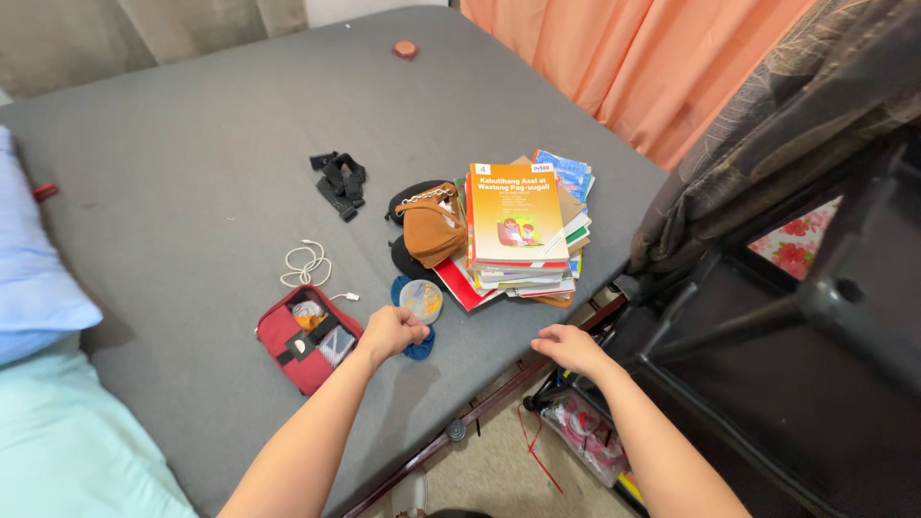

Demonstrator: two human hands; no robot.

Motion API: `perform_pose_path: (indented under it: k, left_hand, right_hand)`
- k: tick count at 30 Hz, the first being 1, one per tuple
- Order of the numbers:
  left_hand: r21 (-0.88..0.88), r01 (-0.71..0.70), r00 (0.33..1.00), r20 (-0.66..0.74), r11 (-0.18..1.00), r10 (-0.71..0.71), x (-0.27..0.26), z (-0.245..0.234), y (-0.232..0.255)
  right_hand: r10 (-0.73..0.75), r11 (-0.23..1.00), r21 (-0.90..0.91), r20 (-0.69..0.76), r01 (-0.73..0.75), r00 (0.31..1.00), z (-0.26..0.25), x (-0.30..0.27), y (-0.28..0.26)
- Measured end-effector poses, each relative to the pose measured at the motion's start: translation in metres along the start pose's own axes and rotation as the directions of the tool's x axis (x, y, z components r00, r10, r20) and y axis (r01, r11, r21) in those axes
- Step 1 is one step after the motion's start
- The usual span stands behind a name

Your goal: The person assembles a black rolling cart by attaching trays, wipes the top tray with a blue cloth, then places a plastic bag of craft supplies and several books into the bottom shelf. The person continues to sort and stack books on the bed and places them into the cart.

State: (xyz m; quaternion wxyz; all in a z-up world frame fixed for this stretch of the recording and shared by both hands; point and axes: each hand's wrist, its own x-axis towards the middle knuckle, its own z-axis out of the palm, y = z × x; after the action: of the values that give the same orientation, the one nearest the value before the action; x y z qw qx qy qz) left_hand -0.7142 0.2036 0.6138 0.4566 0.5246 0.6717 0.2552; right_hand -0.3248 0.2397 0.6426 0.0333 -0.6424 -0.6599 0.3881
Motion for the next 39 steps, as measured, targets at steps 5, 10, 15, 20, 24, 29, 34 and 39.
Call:
perform_pose_path:
  k: [5,10,15,20,24,29,34,39]
  left_hand:
    - [0.032,0.050,0.998,0.035,0.998,-0.051,0.041,0.003,0.019]
    - [-0.060,0.073,0.995,0.072,0.996,-0.069,0.092,0.033,0.022]
    - [-0.033,0.165,0.986,0.001,0.986,-0.165,0.152,0.068,0.026]
    - [-0.084,0.218,0.976,-0.002,0.972,-0.219,0.221,0.113,0.020]
    - [-0.100,0.263,0.959,-0.086,0.960,-0.271,0.266,0.146,0.013]
    - [-0.215,0.267,0.952,-0.089,0.939,-0.291,0.301,0.170,0.008]
    - [-0.108,0.335,0.931,-0.118,0.936,-0.346,0.320,0.173,0.023]
    - [-0.053,0.417,0.906,-0.050,0.907,-0.419,0.311,0.156,0.056]
  right_hand:
    - [-0.035,0.993,-0.108,0.048,0.040,0.998,-0.005,0.051,-0.009]
    - [-0.027,0.987,-0.157,0.021,0.030,0.999,-0.030,0.112,-0.003]
    - [-0.008,0.989,-0.150,-0.164,-0.017,0.986,-0.060,0.164,0.001]
    - [-0.010,0.986,-0.155,-0.414,-0.060,0.910,-0.080,0.228,0.024]
    - [0.051,0.993,-0.069,-0.451,-0.092,0.891,-0.085,0.279,0.055]
    - [0.323,0.921,0.304,-0.240,-0.245,0.916,-0.072,0.304,0.073]
    - [0.293,0.889,0.405,-0.143,-0.214,0.945,-0.067,0.300,0.052]
    - [0.450,0.725,0.613,-0.075,-0.315,0.890,-0.066,0.291,0.049]
